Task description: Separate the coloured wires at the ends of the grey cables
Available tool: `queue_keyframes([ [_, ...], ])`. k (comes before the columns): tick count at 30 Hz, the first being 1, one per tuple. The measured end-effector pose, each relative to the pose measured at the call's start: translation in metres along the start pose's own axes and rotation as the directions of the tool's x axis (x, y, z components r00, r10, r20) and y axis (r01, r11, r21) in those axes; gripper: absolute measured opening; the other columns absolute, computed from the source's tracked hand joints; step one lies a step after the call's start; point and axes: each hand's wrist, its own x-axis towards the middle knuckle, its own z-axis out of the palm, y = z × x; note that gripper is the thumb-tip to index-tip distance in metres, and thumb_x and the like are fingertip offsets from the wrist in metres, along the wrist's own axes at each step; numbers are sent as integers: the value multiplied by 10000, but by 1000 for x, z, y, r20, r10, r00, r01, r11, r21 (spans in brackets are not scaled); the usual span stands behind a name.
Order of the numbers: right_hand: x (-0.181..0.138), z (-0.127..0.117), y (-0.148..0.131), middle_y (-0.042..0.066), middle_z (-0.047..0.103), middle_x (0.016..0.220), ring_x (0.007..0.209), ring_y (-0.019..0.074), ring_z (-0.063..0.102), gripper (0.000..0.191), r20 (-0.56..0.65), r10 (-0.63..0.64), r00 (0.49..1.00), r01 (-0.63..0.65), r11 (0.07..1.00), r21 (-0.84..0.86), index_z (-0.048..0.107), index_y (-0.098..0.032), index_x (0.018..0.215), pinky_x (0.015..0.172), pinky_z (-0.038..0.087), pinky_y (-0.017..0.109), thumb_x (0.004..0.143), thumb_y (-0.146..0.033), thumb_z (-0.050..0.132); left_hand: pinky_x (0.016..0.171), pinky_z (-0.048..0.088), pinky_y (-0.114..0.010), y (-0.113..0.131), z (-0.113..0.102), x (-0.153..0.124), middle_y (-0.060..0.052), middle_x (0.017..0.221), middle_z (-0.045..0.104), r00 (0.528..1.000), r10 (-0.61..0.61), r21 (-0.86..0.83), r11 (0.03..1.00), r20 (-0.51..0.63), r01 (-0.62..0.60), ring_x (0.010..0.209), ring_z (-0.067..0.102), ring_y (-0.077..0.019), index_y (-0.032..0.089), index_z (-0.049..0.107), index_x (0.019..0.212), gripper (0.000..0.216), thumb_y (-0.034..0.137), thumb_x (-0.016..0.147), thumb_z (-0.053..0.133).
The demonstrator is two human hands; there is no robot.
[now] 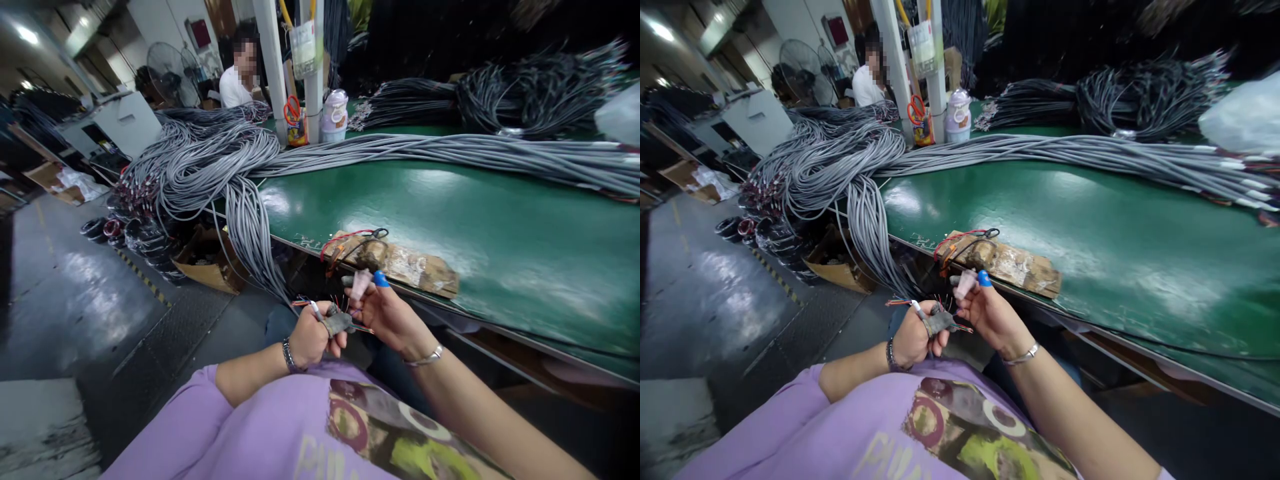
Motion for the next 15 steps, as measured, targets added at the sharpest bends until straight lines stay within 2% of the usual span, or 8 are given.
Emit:
queue_keyframes([
  [4,0,3,-2,-3,648,677,562,102,538,263,-16,-41,999,40,997,-71,696,-197,774,554,489,227,727,-449,754,270,226,-164,6,4,2,31,440,553,999,40,-48,998,-4,-40,276,432,-61,160,499,636,434,534,663,717],
  [9,2,1,1,23,683,758,577,118,564,367,-24,-25,999,25,1000,4,690,-203,778,573,491,263,804,-563,624,268,227,-169,7,11,3,28,436,556,997,71,-149,986,-44,-76,274,430,-67,163,497,635,398,496,677,711],
  [15,11,-4,8,12,679,702,569,135,589,373,-15,6,1000,-4,997,76,680,-207,785,567,501,280,754,-578,674,272,234,-171,1,20,5,26,439,560,995,68,-221,972,-78,-84,273,428,-69,156,524,668,381,489,676,709],
])
